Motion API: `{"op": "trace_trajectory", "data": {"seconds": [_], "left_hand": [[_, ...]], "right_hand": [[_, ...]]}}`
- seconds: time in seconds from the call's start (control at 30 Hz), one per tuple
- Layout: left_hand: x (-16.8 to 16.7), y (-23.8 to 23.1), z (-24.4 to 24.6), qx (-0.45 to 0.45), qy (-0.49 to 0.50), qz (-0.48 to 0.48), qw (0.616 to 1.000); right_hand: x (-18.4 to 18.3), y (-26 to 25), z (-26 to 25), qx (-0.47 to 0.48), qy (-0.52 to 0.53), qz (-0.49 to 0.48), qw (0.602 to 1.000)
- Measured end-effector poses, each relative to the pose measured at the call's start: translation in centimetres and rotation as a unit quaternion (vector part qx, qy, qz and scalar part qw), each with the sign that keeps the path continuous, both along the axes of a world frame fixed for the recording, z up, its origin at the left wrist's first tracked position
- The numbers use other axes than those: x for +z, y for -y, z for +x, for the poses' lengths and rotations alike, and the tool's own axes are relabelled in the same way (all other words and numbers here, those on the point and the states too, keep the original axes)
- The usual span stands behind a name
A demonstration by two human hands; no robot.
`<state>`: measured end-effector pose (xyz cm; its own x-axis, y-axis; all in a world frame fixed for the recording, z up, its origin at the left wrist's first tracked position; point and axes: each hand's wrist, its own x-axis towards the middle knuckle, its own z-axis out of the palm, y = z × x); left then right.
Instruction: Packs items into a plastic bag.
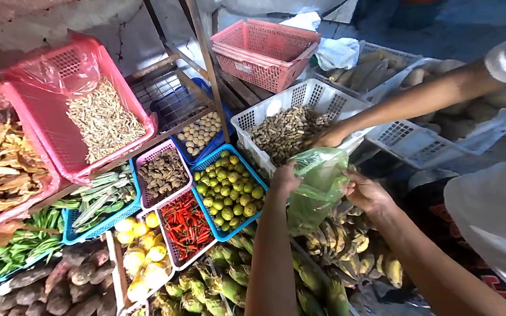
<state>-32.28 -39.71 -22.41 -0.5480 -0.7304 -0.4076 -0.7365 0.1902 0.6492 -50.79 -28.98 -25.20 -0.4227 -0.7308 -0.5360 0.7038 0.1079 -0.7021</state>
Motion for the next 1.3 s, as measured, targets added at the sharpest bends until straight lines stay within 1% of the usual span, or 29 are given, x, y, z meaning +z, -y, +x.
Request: {"op": "trace_trajectory", "data": {"seconds": [0.43, 0.63, 0.83, 1.3], "left_hand": [[-0.19, 0.16, 0.05, -0.002, -0.009, 0.001, 1.000], [-0.25, 0.23, -0.05, -0.003, -0.001, 0.000, 1.000], [-0.25, 0.22, 0.07, -0.001, -0.016, 0.001, 1.000], [-0.11, 0.27, -0.09, 0.000, 0.002, 0.003, 1.000]], "right_hand": [[0.13, 0.30, 0.46, -0.010, 0.002, -0.002, 1.000], [-0.07, 0.34, 0.34, -0.002, 0.003, -0.006, 1.000], [-0.12, 0.41, 0.44, 0.003, -0.007, -0.002, 1.000], [0.24, 0.47, 0.33, -0.003, 0.004, -0.007, 1.000]]}}
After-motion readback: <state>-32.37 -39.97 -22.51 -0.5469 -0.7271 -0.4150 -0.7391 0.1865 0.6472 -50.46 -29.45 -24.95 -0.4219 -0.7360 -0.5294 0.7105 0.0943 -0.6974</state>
